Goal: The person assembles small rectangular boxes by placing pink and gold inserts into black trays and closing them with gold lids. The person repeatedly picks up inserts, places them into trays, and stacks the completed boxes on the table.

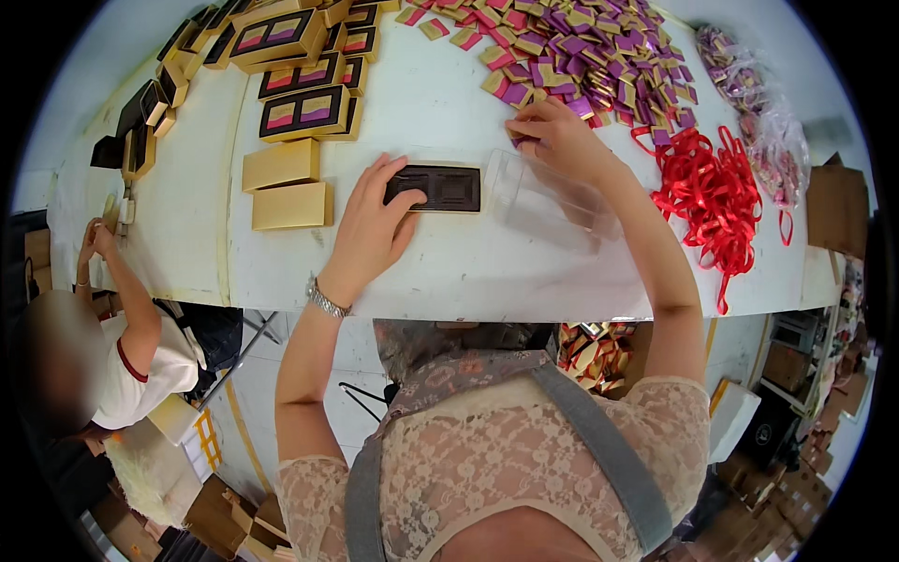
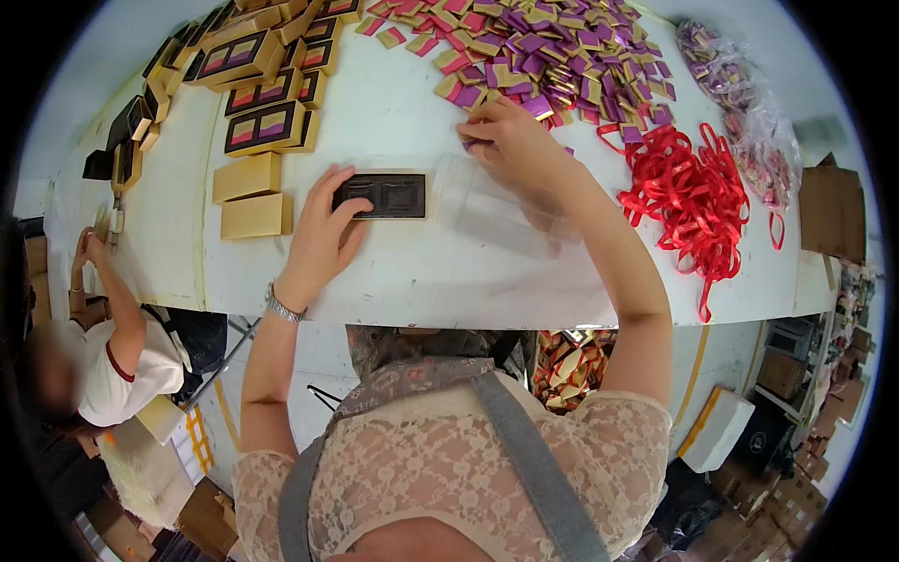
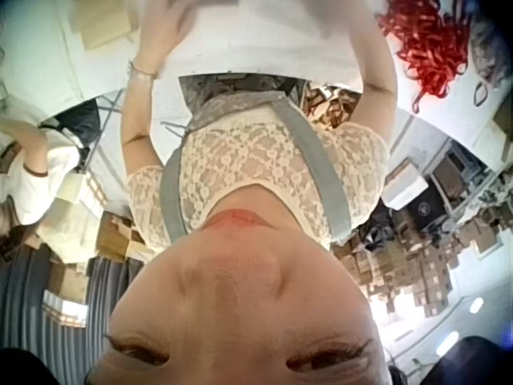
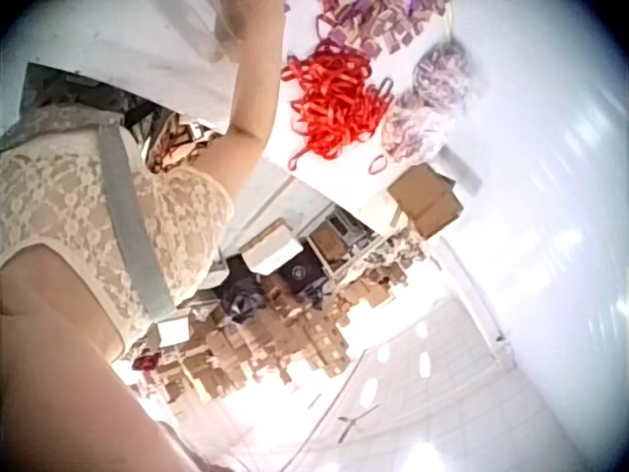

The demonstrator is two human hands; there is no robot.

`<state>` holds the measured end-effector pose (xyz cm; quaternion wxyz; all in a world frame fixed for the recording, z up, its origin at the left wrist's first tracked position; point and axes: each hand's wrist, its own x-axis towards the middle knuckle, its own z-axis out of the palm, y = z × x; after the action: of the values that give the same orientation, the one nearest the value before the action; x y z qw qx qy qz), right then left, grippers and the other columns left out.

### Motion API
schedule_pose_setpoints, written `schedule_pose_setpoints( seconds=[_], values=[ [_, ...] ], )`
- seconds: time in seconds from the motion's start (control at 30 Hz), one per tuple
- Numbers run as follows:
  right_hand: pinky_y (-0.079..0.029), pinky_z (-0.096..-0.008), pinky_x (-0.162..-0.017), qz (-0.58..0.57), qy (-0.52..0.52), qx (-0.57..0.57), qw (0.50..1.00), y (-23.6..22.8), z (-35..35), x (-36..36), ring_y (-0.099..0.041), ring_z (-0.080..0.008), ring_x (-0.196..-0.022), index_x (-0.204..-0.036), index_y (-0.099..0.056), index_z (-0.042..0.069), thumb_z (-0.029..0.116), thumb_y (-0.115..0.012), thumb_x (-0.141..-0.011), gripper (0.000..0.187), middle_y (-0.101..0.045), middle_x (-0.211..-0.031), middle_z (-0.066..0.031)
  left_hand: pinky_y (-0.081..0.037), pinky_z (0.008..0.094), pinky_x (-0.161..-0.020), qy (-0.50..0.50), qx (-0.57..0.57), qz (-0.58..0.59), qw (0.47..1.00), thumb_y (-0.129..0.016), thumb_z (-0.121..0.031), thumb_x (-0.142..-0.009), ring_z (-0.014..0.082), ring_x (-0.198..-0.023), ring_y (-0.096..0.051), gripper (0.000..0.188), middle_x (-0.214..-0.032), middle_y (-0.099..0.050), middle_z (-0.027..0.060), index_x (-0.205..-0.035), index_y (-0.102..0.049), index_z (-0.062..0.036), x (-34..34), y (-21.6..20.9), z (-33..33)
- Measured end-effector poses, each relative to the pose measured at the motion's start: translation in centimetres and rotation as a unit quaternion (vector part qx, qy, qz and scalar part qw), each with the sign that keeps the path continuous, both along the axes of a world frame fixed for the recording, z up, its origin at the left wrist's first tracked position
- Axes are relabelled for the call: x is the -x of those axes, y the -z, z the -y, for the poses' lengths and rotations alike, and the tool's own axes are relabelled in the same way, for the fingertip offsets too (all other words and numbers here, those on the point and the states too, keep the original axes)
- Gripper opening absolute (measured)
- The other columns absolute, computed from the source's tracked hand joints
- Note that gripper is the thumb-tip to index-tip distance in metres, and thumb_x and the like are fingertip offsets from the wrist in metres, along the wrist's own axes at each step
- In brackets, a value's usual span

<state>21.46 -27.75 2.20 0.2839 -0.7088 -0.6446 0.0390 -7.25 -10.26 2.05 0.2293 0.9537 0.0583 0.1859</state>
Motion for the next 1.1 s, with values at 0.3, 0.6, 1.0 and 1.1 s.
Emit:
schedule_pose_setpoints(
  seconds=[0.3,0.6,1.0,1.1],
  values=[
    [-0.050,-0.0357,-0.087,0.094,-0.070,-0.102,0.988,0.0,-3.6,10.9,-0.060,-0.0210,-0.101,-0.093,-0.073,0.011,0.022,-0.077,-0.079,0.018,-0.069,-0.100,-0.0005,-0.047,0.0395,-0.100,-0.069,0.160,0.048,0.984,-0.084,-0.013,-0.069,0.0327,-0.121,-0.050,0.078,-0.135,-0.052,0.0109,-0.138,-0.048,-0.0105,-2.2,1.4,0.8],
    [-0.045,-0.0431,-0.091,0.290,0.029,-0.097,0.952,-0.6,-6.5,-1.7,-0.055,-0.0248,-0.108,-0.110,-0.071,0.015,0.006,-0.070,-0.077,0.034,-0.069,-0.108,-0.0011,-0.053,0.0365,-0.089,-0.069,-0.151,0.031,0.986,-0.078,-0.022,-0.077,0.0285,-0.122,-0.052,0.056,-0.141,-0.052,0.0069,-0.129,-0.061,-0.0160,-1.1,1.7,0.7],
    [-0.047,-0.0349,-0.093,0.023,-0.021,0.060,0.998,2.1,-7.4,-1.8,-0.053,-0.0289,-0.113,-0.120,-0.067,0.007,0.001,-0.064,-0.086,0.035,-0.059,-0.119,-0.0101,-0.049,0.0398,-0.098,-0.128,-0.128,0.025,0.983,-0.077,-0.017,-0.078,0.0317,-0.124,-0.050,0.054,-0.141,-0.051,0.0085,-0.130,-0.060,-0.0134,-0.2,1.3,-0.4],
    [-0.046,-0.0383,-0.095,-0.022,-0.079,0.020,0.996,1.2,-7.4,-0.7,-0.053,-0.0297,-0.116,-0.120,-0.066,0.008,0.006,-0.066,-0.086,0.034,-0.058,-0.121,-0.0098,-0.047,0.0400,-0.101,-0.116,-0.110,0.011,0.987,-0.077,-0.015,-0.078,0.0316,-0.126,-0.049,0.056,-0.143,-0.050,0.0091,-0.131,-0.059,-0.0117,-0.2,1.3,-0.3]
  ],
)
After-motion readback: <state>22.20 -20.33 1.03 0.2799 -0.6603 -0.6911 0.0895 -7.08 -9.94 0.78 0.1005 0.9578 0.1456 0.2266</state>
